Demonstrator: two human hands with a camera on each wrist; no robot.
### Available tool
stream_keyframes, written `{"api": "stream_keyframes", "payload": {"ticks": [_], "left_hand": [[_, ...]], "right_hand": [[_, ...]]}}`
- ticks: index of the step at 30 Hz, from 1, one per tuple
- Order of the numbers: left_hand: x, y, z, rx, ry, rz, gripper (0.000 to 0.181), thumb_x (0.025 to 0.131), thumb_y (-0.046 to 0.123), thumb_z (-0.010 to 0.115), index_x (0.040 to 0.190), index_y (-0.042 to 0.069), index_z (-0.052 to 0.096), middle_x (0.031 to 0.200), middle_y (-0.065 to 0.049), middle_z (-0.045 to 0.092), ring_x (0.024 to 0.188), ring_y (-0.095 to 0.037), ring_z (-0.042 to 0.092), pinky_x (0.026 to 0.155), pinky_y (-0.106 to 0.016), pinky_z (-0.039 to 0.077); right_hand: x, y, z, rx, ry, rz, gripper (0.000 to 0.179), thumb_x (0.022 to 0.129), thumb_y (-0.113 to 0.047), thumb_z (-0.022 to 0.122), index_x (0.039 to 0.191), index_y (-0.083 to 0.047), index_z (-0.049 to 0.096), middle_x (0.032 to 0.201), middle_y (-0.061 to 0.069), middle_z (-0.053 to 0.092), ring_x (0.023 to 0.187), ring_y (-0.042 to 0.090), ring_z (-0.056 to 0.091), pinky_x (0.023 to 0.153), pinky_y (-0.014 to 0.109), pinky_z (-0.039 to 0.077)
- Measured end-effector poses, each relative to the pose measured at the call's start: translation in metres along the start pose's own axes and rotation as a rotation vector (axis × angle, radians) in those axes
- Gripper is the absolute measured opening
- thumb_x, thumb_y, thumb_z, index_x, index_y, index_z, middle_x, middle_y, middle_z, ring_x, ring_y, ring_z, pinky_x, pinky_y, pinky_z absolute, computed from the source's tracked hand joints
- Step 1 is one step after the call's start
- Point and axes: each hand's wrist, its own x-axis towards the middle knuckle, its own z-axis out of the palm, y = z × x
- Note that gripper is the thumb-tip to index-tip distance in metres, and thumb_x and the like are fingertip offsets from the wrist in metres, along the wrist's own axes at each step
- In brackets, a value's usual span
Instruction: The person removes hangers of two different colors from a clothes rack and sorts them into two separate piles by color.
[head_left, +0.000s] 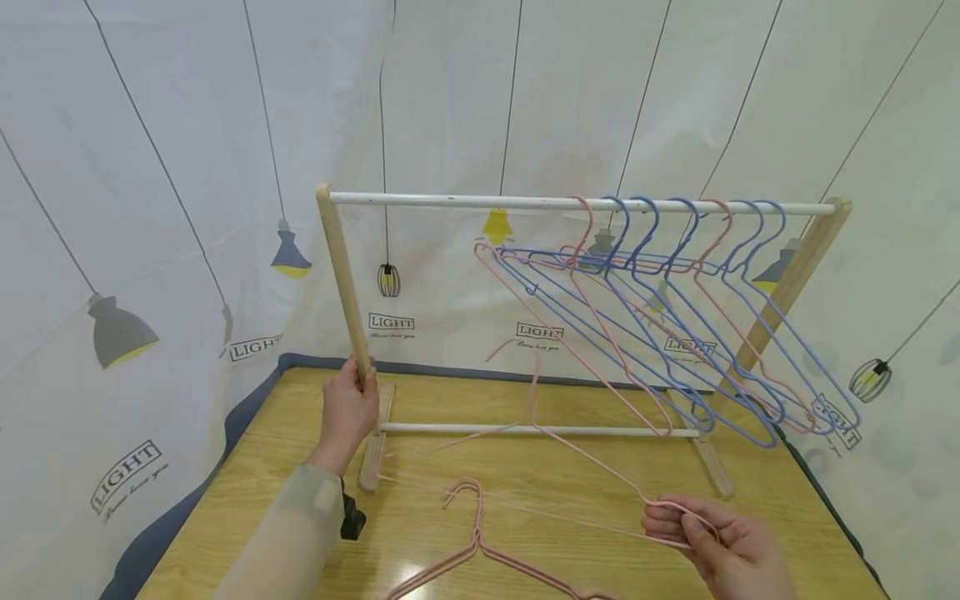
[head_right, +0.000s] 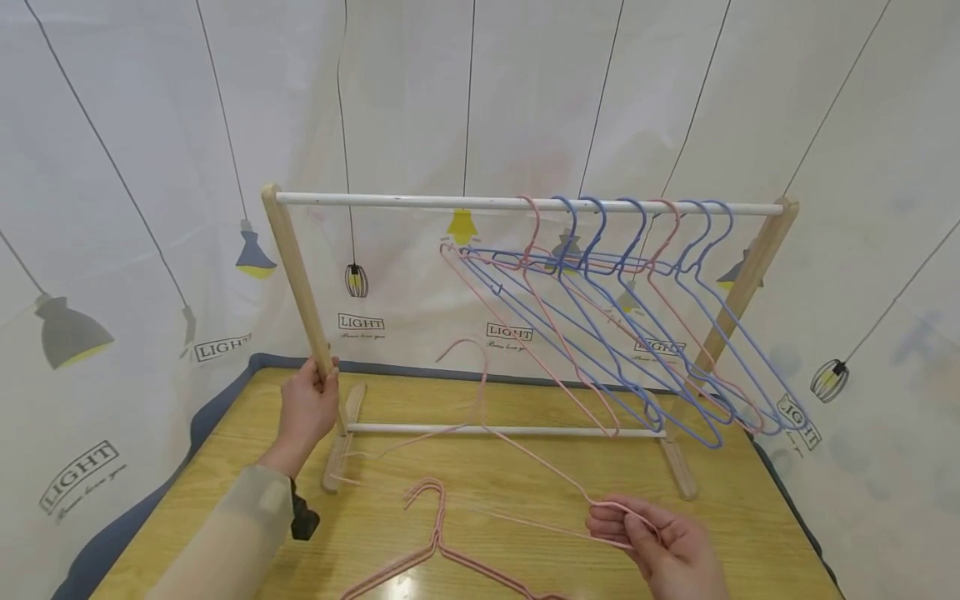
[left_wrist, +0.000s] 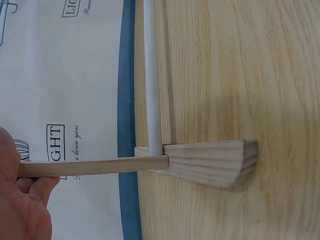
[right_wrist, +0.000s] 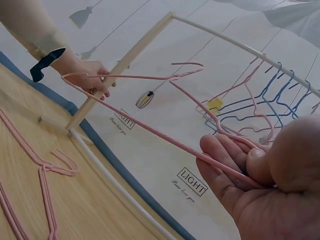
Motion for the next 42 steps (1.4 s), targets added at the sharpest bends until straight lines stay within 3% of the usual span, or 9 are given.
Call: {"api": "stream_keyframes", "payload": {"ticks": [5, 10, 14, 22, 28, 32, 34, 38, 42], "left_hand": [[-0.001, 0.001, 0.0, -0.012, -0.005, -0.009, 0.027, 0.108, 0.008, 0.059, 0.132, -0.002, 0.067, 0.106, -0.025, 0.075, 0.081, -0.032, 0.071, 0.064, -0.043, 0.057], [0.0, 0.001, 0.0, -0.01, 0.002, -0.002, 0.027, 0.108, 0.007, 0.059, 0.132, -0.002, 0.067, 0.106, -0.025, 0.075, 0.081, -0.032, 0.071, 0.064, -0.043, 0.057], [0.0, 0.001, 0.0, -0.014, 0.006, -0.005, 0.027, 0.108, 0.007, 0.059, 0.131, -0.002, 0.067, 0.107, -0.025, 0.075, 0.082, -0.032, 0.071, 0.065, -0.044, 0.057], [0.001, 0.001, 0.0, -0.007, 0.02, 0.017, 0.025, 0.107, 0.005, 0.06, 0.129, -0.002, 0.068, 0.104, -0.025, 0.075, 0.08, -0.032, 0.071, 0.065, -0.043, 0.057], [0.0, 0.001, 0.0, -0.014, 0.015, 0.009, 0.025, 0.107, 0.005, 0.06, 0.13, -0.002, 0.067, 0.105, -0.025, 0.075, 0.079, -0.032, 0.07, 0.062, -0.041, 0.056], [0.0, 0.0, 0.0, -0.019, 0.014, 0.011, 0.026, 0.107, 0.006, 0.06, 0.13, -0.002, 0.067, 0.106, -0.026, 0.075, 0.081, -0.033, 0.072, 0.063, -0.042, 0.057], [0.0, 0.0, 0.0, -0.02, 0.013, 0.012, 0.026, 0.107, 0.006, 0.06, 0.13, -0.002, 0.067, 0.105, -0.026, 0.075, 0.08, -0.033, 0.071, 0.063, -0.043, 0.057], [0.001, -0.001, 0.001, -0.014, 0.014, 0.011, 0.025, 0.107, 0.007, 0.06, 0.13, -0.001, 0.068, 0.105, -0.025, 0.075, 0.08, -0.032, 0.072, 0.064, -0.044, 0.057], [0.001, -0.003, 0.001, -0.015, 0.012, 0.015, 0.026, 0.107, 0.007, 0.06, 0.13, -0.002, 0.068, 0.107, -0.026, 0.075, 0.082, -0.033, 0.072, 0.065, -0.044, 0.057]], "right_hand": [[-0.007, 0.007, -0.01, 0.087, -0.067, 0.159, 0.046, 0.113, 0.009, 0.03, 0.145, 0.0, 0.062, 0.137, 0.019, 0.067, 0.128, 0.029, 0.064, 0.106, 0.041, 0.048], [-0.011, 0.015, -0.019, 0.185, -0.201, 0.193, 0.047, 0.112, 0.011, 0.026, 0.149, 0.004, 0.055, 0.144, 0.02, 0.063, 0.133, 0.031, 0.059, 0.109, 0.042, 0.044], [-0.014, 0.019, -0.023, 0.204, -0.244, 0.227, 0.048, 0.112, 0.011, 0.025, 0.151, 0.005, 0.053, 0.146, 0.02, 0.061, 0.135, 0.03, 0.058, 0.109, 0.043, 0.043], [-0.023, 0.04, -0.027, 0.177, -0.192, 0.401, 0.045, 0.114, 0.003, 0.032, 0.146, -0.006, 0.062, 0.141, 0.013, 0.066, 0.13, 0.024, 0.062, 0.108, 0.038, 0.046], [-0.025, 0.064, -0.027, 0.263, -0.201, 0.432, 0.042, 0.115, 0.001, 0.034, 0.145, -0.005, 0.063, 0.14, 0.014, 0.067, 0.129, 0.024, 0.063, 0.106, 0.036, 0.049], [-0.023, 0.07, -0.028, 0.202, -0.198, 0.431, 0.042, 0.115, 0.0, 0.035, 0.144, -0.005, 0.064, 0.136, 0.013, 0.069, 0.126, 0.022, 0.065, 0.103, 0.034, 0.051], [-0.021, 0.07, -0.027, 0.126, -0.169, 0.441, 0.038, 0.114, -0.001, 0.037, 0.142, 0.003, 0.063, 0.132, 0.012, 0.071, 0.122, 0.022, 0.068, 0.1, 0.033, 0.053], [-0.019, 0.068, -0.022, -0.097, -0.059, 0.485, 0.037, 0.113, -0.003, 0.046, 0.134, 0.028, 0.05, 0.123, 0.018, 0.073, 0.11, 0.021, 0.073, 0.093, 0.032, 0.057], [-0.016, 0.065, -0.014, -0.366, 0.038, 0.548, 0.043, 0.109, -0.005, 0.057, 0.127, 0.033, 0.048, 0.116, 0.031, 0.071, 0.101, 0.016, 0.075, 0.086, 0.028, 0.058]]}}
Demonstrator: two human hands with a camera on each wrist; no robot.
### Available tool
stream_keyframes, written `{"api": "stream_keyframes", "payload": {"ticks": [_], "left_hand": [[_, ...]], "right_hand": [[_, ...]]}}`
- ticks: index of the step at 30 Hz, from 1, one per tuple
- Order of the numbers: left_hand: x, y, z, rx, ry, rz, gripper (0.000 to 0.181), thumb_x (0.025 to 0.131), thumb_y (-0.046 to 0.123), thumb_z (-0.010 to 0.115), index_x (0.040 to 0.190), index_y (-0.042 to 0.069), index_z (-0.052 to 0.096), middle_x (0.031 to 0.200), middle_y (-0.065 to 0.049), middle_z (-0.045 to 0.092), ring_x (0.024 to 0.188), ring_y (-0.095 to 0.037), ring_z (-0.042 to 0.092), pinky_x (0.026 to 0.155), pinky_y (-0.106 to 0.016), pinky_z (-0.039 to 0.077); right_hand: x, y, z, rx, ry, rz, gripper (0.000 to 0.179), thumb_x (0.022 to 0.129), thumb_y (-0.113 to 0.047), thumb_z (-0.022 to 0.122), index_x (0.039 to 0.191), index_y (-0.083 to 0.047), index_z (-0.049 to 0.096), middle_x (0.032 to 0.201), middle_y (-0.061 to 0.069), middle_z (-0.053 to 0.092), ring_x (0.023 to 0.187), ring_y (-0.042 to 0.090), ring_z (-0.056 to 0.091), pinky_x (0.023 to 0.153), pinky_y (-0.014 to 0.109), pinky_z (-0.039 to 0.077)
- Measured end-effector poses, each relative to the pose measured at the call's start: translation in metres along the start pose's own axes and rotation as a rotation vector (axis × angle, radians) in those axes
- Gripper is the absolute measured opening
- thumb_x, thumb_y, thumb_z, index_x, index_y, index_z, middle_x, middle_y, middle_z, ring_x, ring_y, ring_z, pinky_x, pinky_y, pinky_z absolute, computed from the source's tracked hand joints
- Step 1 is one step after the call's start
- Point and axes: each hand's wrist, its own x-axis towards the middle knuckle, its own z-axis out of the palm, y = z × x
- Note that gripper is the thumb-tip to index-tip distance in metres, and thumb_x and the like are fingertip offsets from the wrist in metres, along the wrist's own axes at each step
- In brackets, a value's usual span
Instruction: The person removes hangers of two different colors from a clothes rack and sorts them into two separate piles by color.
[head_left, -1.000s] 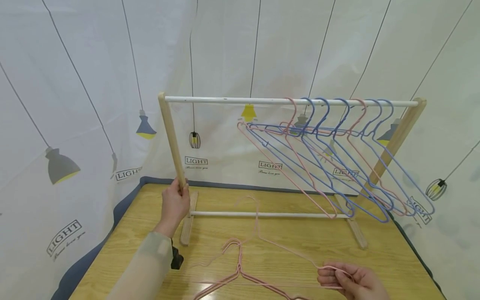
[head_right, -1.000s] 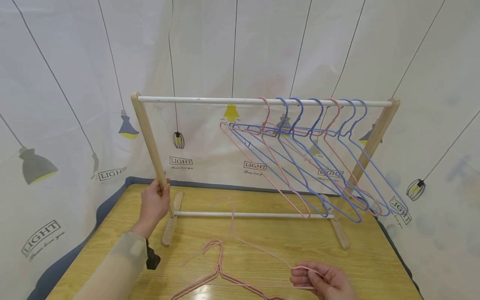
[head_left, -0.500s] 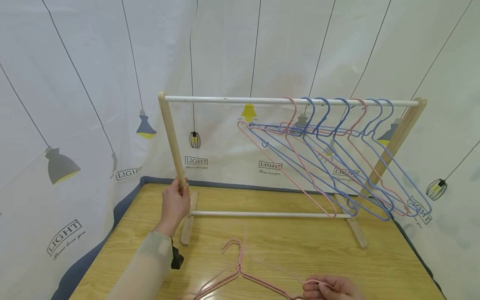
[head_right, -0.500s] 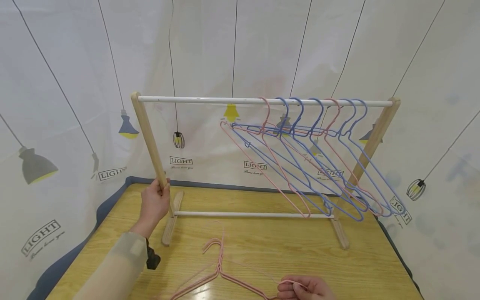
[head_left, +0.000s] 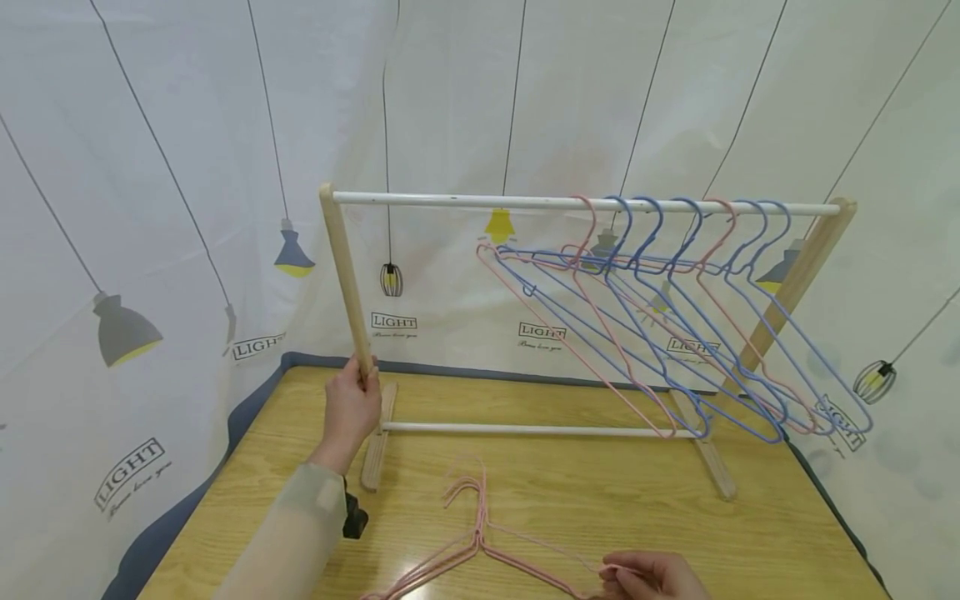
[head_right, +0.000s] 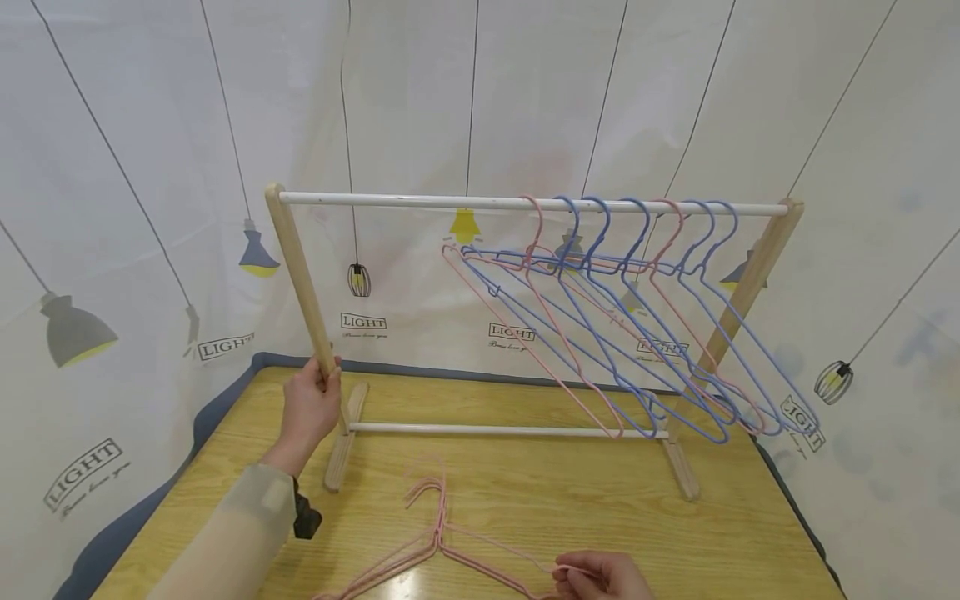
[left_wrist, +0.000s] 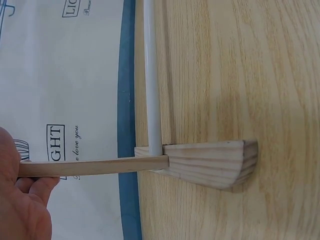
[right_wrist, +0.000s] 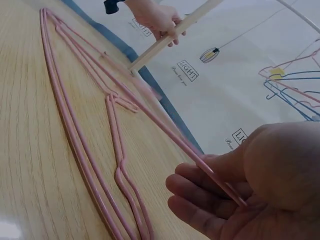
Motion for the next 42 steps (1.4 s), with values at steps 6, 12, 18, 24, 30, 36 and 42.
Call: {"api": "stream_keyframes", "payload": {"ticks": [6, 12, 18, 24, 30, 36, 42], "left_hand": [[0.0, 0.002, 0.0, -0.004, -0.01, -0.016, 0.026, 0.107, 0.006, 0.059, 0.131, -0.002, 0.067, 0.11, -0.027, 0.074, 0.083, -0.033, 0.071, 0.066, -0.044, 0.057], [0.0, 0.002, 0.0, 0.002, -0.022, -0.032, 0.027, 0.108, 0.007, 0.058, 0.133, -0.002, 0.066, 0.11, -0.027, 0.074, 0.084, -0.032, 0.071, 0.067, -0.043, 0.057], [0.0, 0.001, 0.0, 0.001, -0.029, -0.054, 0.028, 0.109, 0.008, 0.058, 0.135, -0.001, 0.065, 0.11, -0.026, 0.074, 0.084, -0.032, 0.071, 0.066, -0.042, 0.057], [0.0, 0.0, 0.0, 0.0, -0.031, -0.064, 0.029, 0.109, 0.008, 0.058, 0.136, -0.001, 0.065, 0.112, -0.026, 0.074, 0.085, -0.032, 0.071, 0.066, -0.042, 0.058], [0.0, 0.001, -0.001, -0.007, -0.032, -0.065, 0.029, 0.109, 0.007, 0.058, 0.136, 0.0, 0.064, 0.114, -0.026, 0.074, 0.086, -0.032, 0.071, 0.066, -0.042, 0.058], [0.0, 0.003, 0.0, -0.009, -0.03, -0.064, 0.03, 0.109, 0.006, 0.057, 0.137, -0.001, 0.064, 0.114, -0.025, 0.074, 0.087, -0.031, 0.071, 0.067, -0.042, 0.058], [-0.001, 0.004, 0.0, -0.004, -0.033, -0.065, 0.03, 0.109, 0.006, 0.057, 0.136, -0.001, 0.065, 0.113, -0.025, 0.074, 0.087, -0.032, 0.071, 0.067, -0.041, 0.058]], "right_hand": [[-0.001, -0.01, 0.005, -0.232, 0.123, 0.052, 0.039, 0.106, -0.009, 0.063, 0.124, 0.025, 0.06, 0.119, 0.035, 0.069, 0.106, 0.021, 0.073, 0.088, 0.026, 0.057], [0.0, -0.031, 0.01, -0.307, 0.362, -0.024, 0.035, 0.105, -0.006, 0.065, 0.128, 0.02, 0.063, 0.12, 0.029, 0.072, 0.104, 0.008, 0.071, 0.087, 0.023, 0.056], [0.005, -0.063, 0.008, -0.361, 0.636, -0.196, 0.03, 0.102, 0.004, 0.066, 0.131, 0.015, 0.065, 0.118, 0.01, 0.076, 0.101, 0.002, 0.07, 0.083, 0.02, 0.056], [0.011, -0.095, -0.005, -0.361, 0.68, -0.375, 0.035, 0.102, 0.008, 0.064, 0.134, 0.02, 0.057, 0.114, -0.014, 0.074, 0.105, -0.001, 0.069, 0.086, 0.017, 0.055], [0.023, -0.12, -0.004, -0.416, 0.731, -0.409, 0.038, 0.102, 0.001, 0.068, 0.137, 0.013, 0.06, 0.121, -0.001, 0.074, 0.109, 0.002, 0.069, 0.089, 0.021, 0.055], [0.039, -0.132, -0.001, -0.439, 0.749, -0.498, 0.04, 0.102, 0.001, 0.068, 0.14, 0.012, 0.059, 0.127, 0.003, 0.071, 0.114, 0.005, 0.069, 0.091, 0.022, 0.053], [0.053, -0.136, 0.0, -0.464, 0.731, -0.579, 0.033, 0.106, 0.005, 0.059, 0.138, 0.014, 0.06, 0.128, 0.011, 0.07, 0.115, 0.006, 0.069, 0.092, 0.024, 0.053]]}}
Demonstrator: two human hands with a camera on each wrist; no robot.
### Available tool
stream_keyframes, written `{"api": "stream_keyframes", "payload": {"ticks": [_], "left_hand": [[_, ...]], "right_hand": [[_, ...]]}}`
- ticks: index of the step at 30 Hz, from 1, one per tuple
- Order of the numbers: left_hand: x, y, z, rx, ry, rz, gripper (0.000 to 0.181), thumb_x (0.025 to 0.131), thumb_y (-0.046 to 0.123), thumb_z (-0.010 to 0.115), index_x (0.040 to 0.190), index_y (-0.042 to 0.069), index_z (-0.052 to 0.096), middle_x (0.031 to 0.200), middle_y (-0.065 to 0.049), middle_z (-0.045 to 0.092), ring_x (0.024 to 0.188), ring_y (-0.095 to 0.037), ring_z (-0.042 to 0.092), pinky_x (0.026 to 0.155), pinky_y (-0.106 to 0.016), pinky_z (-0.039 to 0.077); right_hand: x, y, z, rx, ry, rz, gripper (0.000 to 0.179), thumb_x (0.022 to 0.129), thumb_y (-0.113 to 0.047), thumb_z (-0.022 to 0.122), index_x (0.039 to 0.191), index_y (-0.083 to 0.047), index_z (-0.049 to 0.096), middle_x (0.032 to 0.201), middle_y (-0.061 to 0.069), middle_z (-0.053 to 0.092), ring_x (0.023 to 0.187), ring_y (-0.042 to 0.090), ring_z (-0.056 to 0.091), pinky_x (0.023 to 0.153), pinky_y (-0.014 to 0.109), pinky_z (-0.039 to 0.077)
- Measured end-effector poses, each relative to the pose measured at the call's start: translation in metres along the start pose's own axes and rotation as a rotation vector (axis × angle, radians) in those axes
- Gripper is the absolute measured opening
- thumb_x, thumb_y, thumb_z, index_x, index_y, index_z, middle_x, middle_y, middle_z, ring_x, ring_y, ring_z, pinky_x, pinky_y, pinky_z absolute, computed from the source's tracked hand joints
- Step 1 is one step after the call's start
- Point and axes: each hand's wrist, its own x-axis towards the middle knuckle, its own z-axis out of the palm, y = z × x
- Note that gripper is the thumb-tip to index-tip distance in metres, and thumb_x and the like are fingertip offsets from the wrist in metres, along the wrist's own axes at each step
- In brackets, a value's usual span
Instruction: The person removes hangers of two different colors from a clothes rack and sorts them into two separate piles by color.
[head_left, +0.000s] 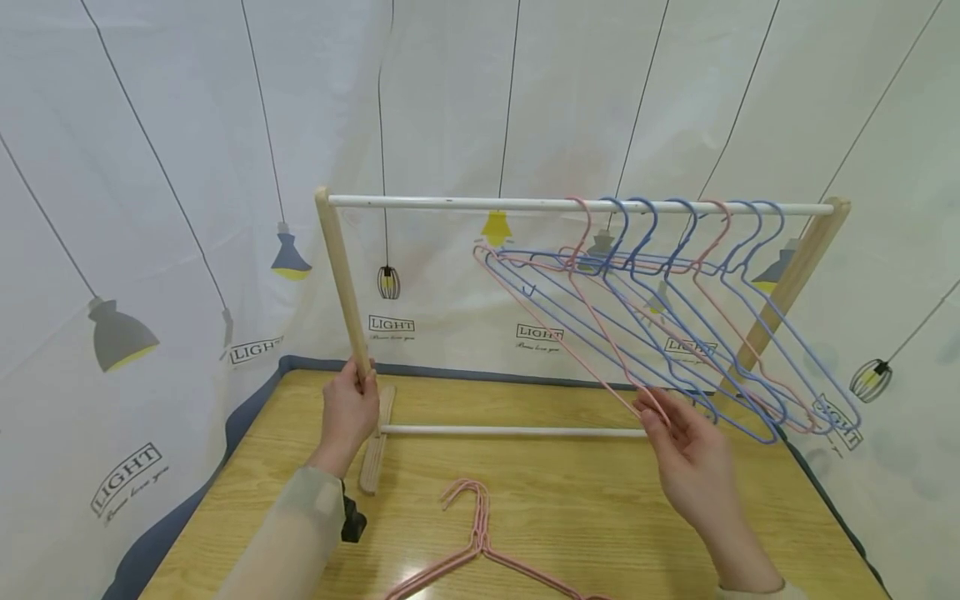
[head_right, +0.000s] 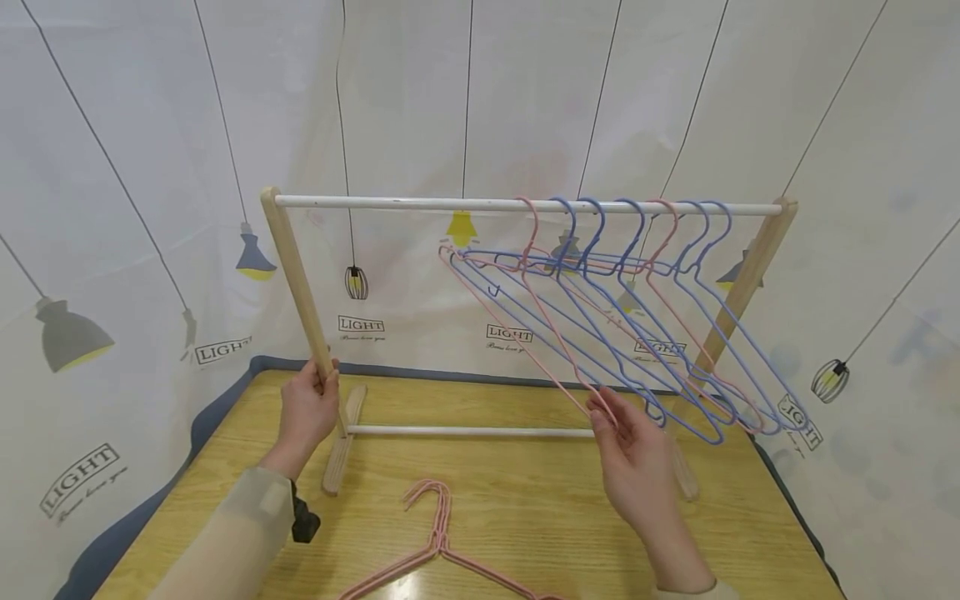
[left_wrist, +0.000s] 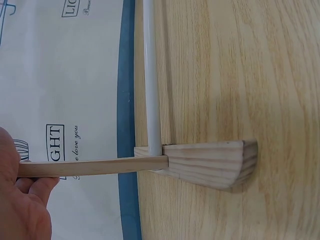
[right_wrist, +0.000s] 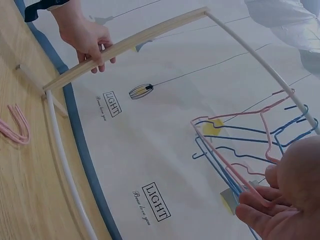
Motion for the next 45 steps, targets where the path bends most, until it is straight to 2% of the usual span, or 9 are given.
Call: {"api": "stream_keyframes", "payload": {"ticks": [7, 13, 18, 22, 25, 28, 36, 42, 45], "left_hand": [[-0.001, 0.0, 0.0, 0.013, -0.002, 0.007, 0.03, 0.109, 0.006, 0.056, 0.136, -0.001, 0.065, 0.112, -0.025, 0.074, 0.088, -0.032, 0.071, 0.069, -0.044, 0.058], [-0.001, 0.001, -0.001, 0.023, 0.001, 0.023, 0.03, 0.109, 0.006, 0.056, 0.136, -0.001, 0.065, 0.11, -0.025, 0.074, 0.086, -0.032, 0.071, 0.068, -0.043, 0.057], [-0.001, 0.0, -0.002, 0.011, -0.012, 0.0, 0.03, 0.109, 0.006, 0.056, 0.137, 0.0, 0.064, 0.113, -0.026, 0.073, 0.087, -0.032, 0.071, 0.067, -0.041, 0.057], [-0.001, -0.001, -0.002, 0.006, -0.018, -0.01, 0.03, 0.109, 0.006, 0.056, 0.137, 0.0, 0.064, 0.113, -0.026, 0.073, 0.087, -0.032, 0.071, 0.067, -0.041, 0.057], [-0.001, -0.001, -0.001, 0.002, -0.016, -0.002, 0.03, 0.109, 0.006, 0.055, 0.137, 0.0, 0.064, 0.113, -0.026, 0.073, 0.087, -0.032, 0.071, 0.067, -0.042, 0.057], [-0.001, -0.001, -0.001, 0.0, -0.012, 0.01, 0.03, 0.109, 0.007, 0.055, 0.137, 0.0, 0.064, 0.113, -0.026, 0.073, 0.087, -0.032, 0.071, 0.067, -0.042, 0.058], [0.0, 0.0, 0.0, 0.004, -0.006, 0.016, 0.03, 0.109, 0.007, 0.055, 0.137, 0.0, 0.064, 0.113, -0.026, 0.074, 0.088, -0.033, 0.071, 0.068, -0.043, 0.058], [-0.001, 0.0, 0.0, 0.009, -0.008, 0.004, 0.031, 0.109, 0.007, 0.055, 0.138, 0.0, 0.064, 0.115, -0.026, 0.073, 0.091, -0.033, 0.072, 0.07, -0.045, 0.058], [-0.001, 0.001, 0.0, 0.009, -0.012, -0.002, 0.031, 0.109, 0.007, 0.055, 0.138, 0.0, 0.064, 0.116, -0.026, 0.073, 0.094, -0.034, 0.072, 0.072, -0.046, 0.059]], "right_hand": [[0.006, 0.0, 0.004, 0.01, -0.006, -0.012, 0.034, 0.11, 0.007, 0.047, 0.141, 0.015, 0.056, 0.13, 0.023, 0.068, 0.116, 0.009, 0.069, 0.095, 0.027, 0.053], [0.01, -0.004, 0.007, 0.023, 0.042, -0.03, 0.034, 0.112, 0.005, 0.04, 0.138, 0.014, 0.059, 0.127, 0.023, 0.07, 0.113, 0.009, 0.071, 0.095, 0.028, 0.054], [0.013, -0.009, 0.009, 0.072, 0.105, -0.068, 0.032, 0.11, 0.008, 0.041, 0.133, 0.014, 0.063, 0.12, 0.019, 0.073, 0.108, 0.016, 0.073, 0.093, 0.03, 0.056], [0.017, -0.012, 0.01, 0.089, 0.139, -0.078, 0.032, 0.11, 0.009, 0.041, 0.13, 0.015, 0.064, 0.117, 0.025, 0.072, 0.105, 0.016, 0.075, 0.091, 0.03, 0.056], [0.018, -0.016, 0.008, 0.1, 0.164, -0.07, 0.032, 0.11, 0.009, 0.041, 0.131, 0.015, 0.064, 0.116, 0.027, 0.072, 0.104, 0.015, 0.075, 0.091, 0.03, 0.057], [0.019, -0.021, 0.005, 0.119, 0.181, -0.062, 0.032, 0.11, 0.007, 0.042, 0.132, 0.014, 0.063, 0.116, 0.023, 0.073, 0.104, 0.016, 0.075, 0.091, 0.03, 0.056], [0.017, -0.03, -0.008, 0.193, 0.17, -0.098, 0.031, 0.111, 0.002, 0.044, 0.131, 0.017, 0.062, 0.117, 0.018, 0.074, 0.107, 0.021, 0.075, 0.092, 0.034, 0.055], [0.01, -0.037, -0.016, 0.256, 0.165, -0.141, 0.029, 0.109, 0.006, 0.047, 0.13, 0.017, 0.063, 0.116, 0.023, 0.074, 0.105, 0.023, 0.076, 0.091, 0.035, 0.056], [0.003, -0.043, -0.02, 0.256, 0.163, -0.095, 0.029, 0.109, 0.004, 0.049, 0.13, 0.016, 0.064, 0.116, 0.023, 0.075, 0.104, 0.023, 0.076, 0.092, 0.034, 0.056]]}}
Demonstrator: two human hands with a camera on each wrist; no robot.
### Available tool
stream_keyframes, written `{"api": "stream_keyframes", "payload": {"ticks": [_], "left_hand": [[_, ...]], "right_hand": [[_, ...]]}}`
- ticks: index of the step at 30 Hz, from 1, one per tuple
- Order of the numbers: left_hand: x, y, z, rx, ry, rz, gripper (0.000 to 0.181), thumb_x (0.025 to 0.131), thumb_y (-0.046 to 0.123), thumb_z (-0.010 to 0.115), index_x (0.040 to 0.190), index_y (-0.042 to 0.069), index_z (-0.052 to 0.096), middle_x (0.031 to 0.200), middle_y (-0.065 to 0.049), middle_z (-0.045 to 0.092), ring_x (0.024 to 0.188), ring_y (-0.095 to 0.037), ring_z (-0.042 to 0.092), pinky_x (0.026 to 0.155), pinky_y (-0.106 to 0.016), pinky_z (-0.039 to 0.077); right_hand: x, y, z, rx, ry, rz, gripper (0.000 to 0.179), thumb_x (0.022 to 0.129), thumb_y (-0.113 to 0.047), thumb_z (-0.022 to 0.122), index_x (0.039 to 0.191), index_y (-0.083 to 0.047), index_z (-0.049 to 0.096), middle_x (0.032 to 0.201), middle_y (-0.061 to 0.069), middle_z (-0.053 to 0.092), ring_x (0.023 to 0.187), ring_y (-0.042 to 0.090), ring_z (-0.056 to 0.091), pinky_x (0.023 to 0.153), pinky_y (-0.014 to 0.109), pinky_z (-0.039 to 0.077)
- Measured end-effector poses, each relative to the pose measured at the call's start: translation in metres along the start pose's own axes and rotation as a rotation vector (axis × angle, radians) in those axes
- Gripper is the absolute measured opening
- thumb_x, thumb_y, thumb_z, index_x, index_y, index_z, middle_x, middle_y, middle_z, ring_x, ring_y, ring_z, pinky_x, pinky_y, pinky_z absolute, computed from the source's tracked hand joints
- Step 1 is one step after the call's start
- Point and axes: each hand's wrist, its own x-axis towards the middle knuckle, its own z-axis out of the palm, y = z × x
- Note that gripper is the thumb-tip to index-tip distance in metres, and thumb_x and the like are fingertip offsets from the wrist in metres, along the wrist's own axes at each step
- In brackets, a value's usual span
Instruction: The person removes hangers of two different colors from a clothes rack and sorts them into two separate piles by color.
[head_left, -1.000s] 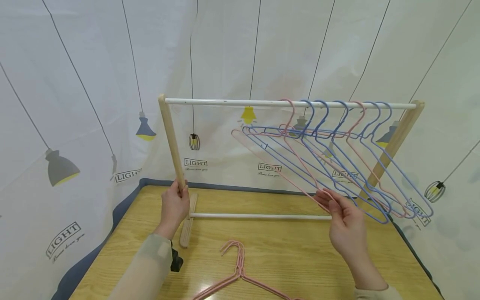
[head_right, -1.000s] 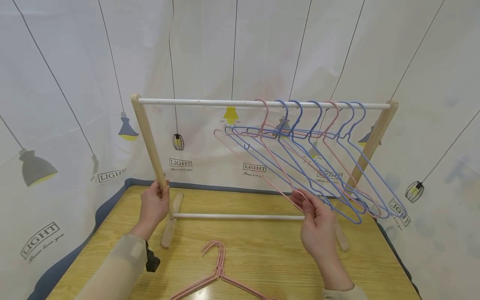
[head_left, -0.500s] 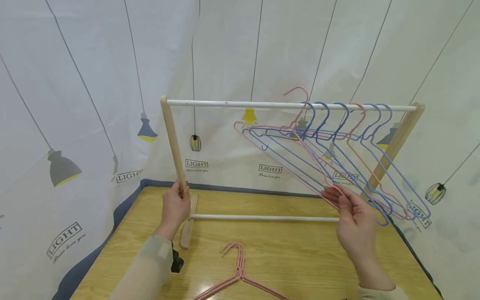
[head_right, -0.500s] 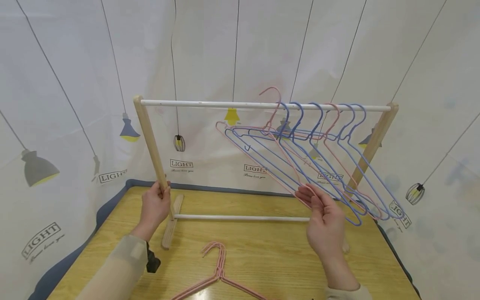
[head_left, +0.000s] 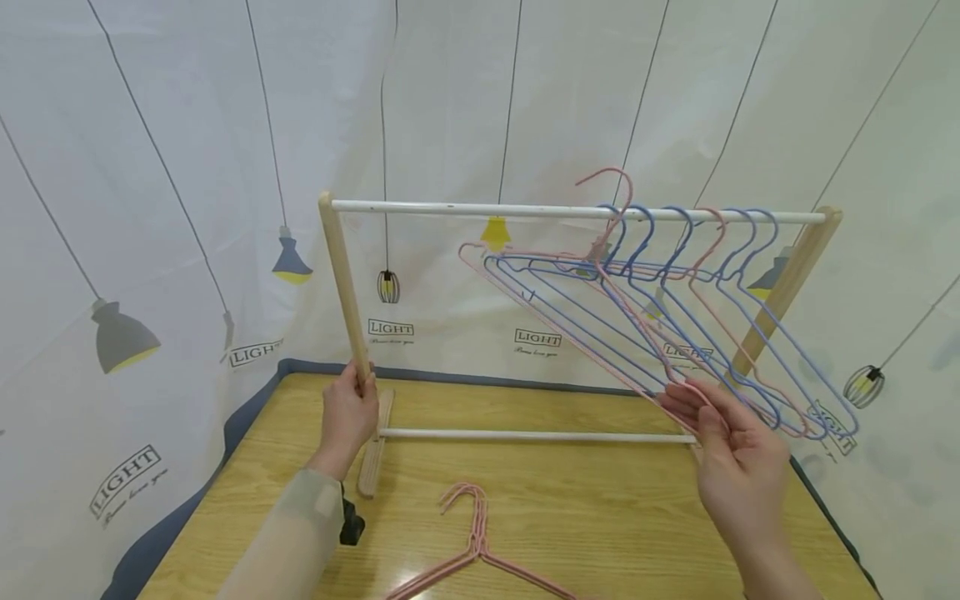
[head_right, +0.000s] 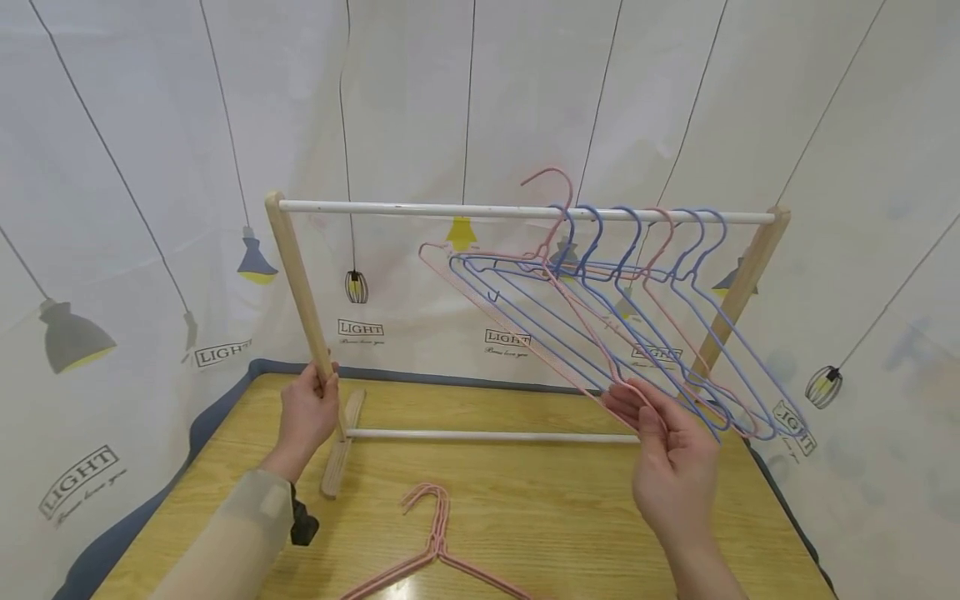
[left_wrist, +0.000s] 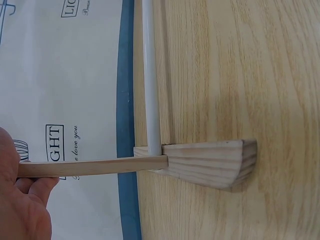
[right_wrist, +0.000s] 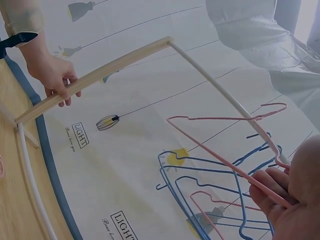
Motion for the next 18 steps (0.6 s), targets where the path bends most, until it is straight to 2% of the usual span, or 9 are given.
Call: {"api": "stream_keyframes", "payload": {"ticks": [3, 6, 14, 18], "left_hand": [[0.0, 0.0, -0.001, 0.001, 0.004, 0.007, 0.03, 0.109, 0.008, 0.056, 0.137, 0.0, 0.064, 0.114, -0.025, 0.074, 0.09, -0.034, 0.072, 0.07, -0.046, 0.059], [0.0, -0.001, -0.001, -0.001, 0.01, 0.014, 0.029, 0.109, 0.008, 0.056, 0.136, -0.001, 0.064, 0.112, -0.025, 0.074, 0.086, -0.034, 0.072, 0.067, -0.044, 0.058], [0.0, -0.002, -0.001, 0.004, 0.017, 0.018, 0.03, 0.109, 0.009, 0.056, 0.136, -0.002, 0.064, 0.114, -0.027, 0.074, 0.088, -0.035, 0.073, 0.068, -0.046, 0.059], [0.0, -0.001, 0.0, -0.002, 0.019, 0.019, 0.03, 0.109, 0.009, 0.057, 0.136, -0.002, 0.064, 0.115, -0.026, 0.074, 0.09, -0.036, 0.073, 0.07, -0.047, 0.059]], "right_hand": [[-0.008, -0.006, -0.003, 0.024, -0.005, 0.065, 0.029, 0.109, 0.004, 0.05, 0.13, 0.017, 0.063, 0.117, 0.022, 0.075, 0.103, 0.024, 0.076, 0.093, 0.034, 0.055], [-0.017, -0.007, -0.007, 0.051, -0.048, 0.123, 0.029, 0.109, 0.004, 0.05, 0.132, 0.017, 0.062, 0.118, 0.022, 0.075, 0.103, 0.025, 0.076, 0.093, 0.034, 0.055], [-0.037, 0.001, -0.025, 0.019, -0.311, 0.209, 0.031, 0.111, 0.003, 0.045, 0.135, 0.018, 0.058, 0.119, 0.02, 0.075, 0.107, 0.027, 0.075, 0.09, 0.039, 0.056], [-0.049, 0.01, -0.036, 0.067, -0.402, 0.235, 0.03, 0.111, 0.007, 0.042, 0.134, 0.02, 0.057, 0.117, 0.019, 0.075, 0.105, 0.026, 0.075, 0.09, 0.039, 0.057]]}}
